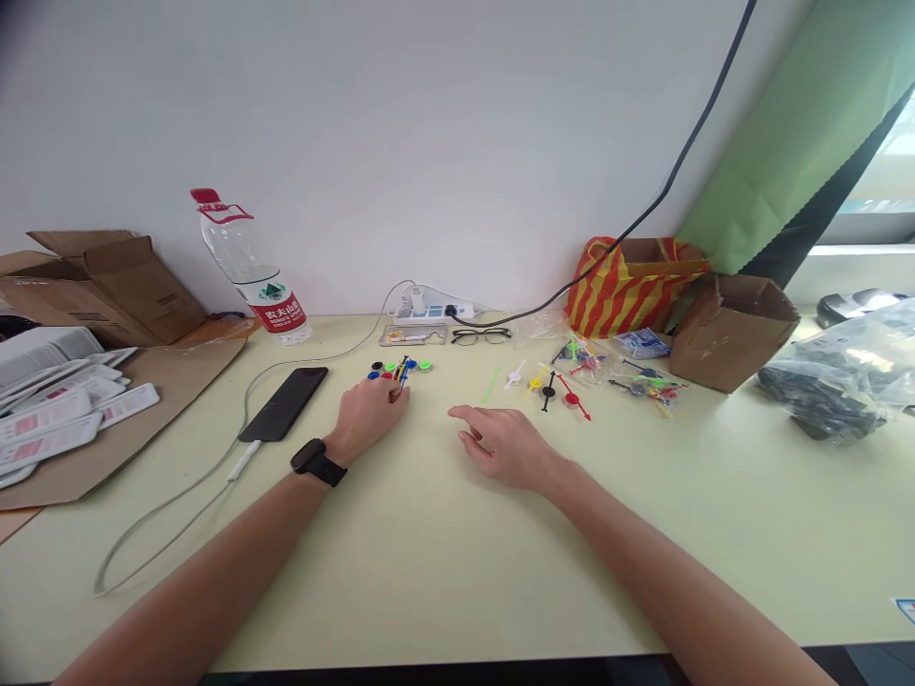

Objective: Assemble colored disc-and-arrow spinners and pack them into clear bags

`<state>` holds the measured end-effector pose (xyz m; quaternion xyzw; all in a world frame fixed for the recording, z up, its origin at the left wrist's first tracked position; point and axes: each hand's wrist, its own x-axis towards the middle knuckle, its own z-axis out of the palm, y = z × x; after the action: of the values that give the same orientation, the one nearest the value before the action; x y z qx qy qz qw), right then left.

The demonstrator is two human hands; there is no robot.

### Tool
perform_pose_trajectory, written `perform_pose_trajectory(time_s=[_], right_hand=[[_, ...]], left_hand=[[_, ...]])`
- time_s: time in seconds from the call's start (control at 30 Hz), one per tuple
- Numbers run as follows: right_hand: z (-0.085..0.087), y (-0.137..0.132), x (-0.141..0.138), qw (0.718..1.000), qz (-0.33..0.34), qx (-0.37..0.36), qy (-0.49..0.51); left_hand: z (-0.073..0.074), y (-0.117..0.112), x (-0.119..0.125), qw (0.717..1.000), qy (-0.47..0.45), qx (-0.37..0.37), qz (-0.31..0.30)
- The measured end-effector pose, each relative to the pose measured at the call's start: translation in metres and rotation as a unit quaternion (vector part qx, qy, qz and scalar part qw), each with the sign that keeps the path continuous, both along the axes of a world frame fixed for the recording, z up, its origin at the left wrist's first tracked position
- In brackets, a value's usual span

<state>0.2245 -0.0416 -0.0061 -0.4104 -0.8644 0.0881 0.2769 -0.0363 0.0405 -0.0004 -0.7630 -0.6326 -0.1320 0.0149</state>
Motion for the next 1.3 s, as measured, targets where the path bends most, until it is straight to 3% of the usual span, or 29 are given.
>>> perform_pose_trajectory(time_s=[0.47,0.73,0.8,0.97,1.03,1.2,1.3], right_hand=[[-0.001,0.0,0.0,1.0,0.003,0.014,0.002],[0.0,0.001,0.001,1.0,0.002,0.019,0.005],[0.0,0.001,0.001,1.0,0.0,0.024,0.006],[0.0,0.003,0.002,0.999,-0.022,0.034,0.015],[0.0,0.003,0.002,0.999,-0.029,0.036,0.02],[-0.001,0.003,0.002,0.998,-0.035,0.045,0.029],[-0.003,0.003,0.001,0.998,-0.025,0.046,0.028]], left_hand=[[0.005,-0.007,0.002,1.0,0.002,-0.023,-0.01],[0.008,-0.028,0.017,0.998,0.028,-0.029,-0.048],[0.009,-0.035,0.022,0.997,0.021,-0.038,-0.069],[0.011,-0.046,0.033,0.981,-0.018,-0.042,-0.188],[0.01,-0.044,0.033,0.985,-0.034,-0.022,-0.169],[0.005,-0.026,0.021,0.998,-0.03,0.002,-0.047],[0.002,-0.015,0.012,0.999,-0.014,-0.006,-0.032]])
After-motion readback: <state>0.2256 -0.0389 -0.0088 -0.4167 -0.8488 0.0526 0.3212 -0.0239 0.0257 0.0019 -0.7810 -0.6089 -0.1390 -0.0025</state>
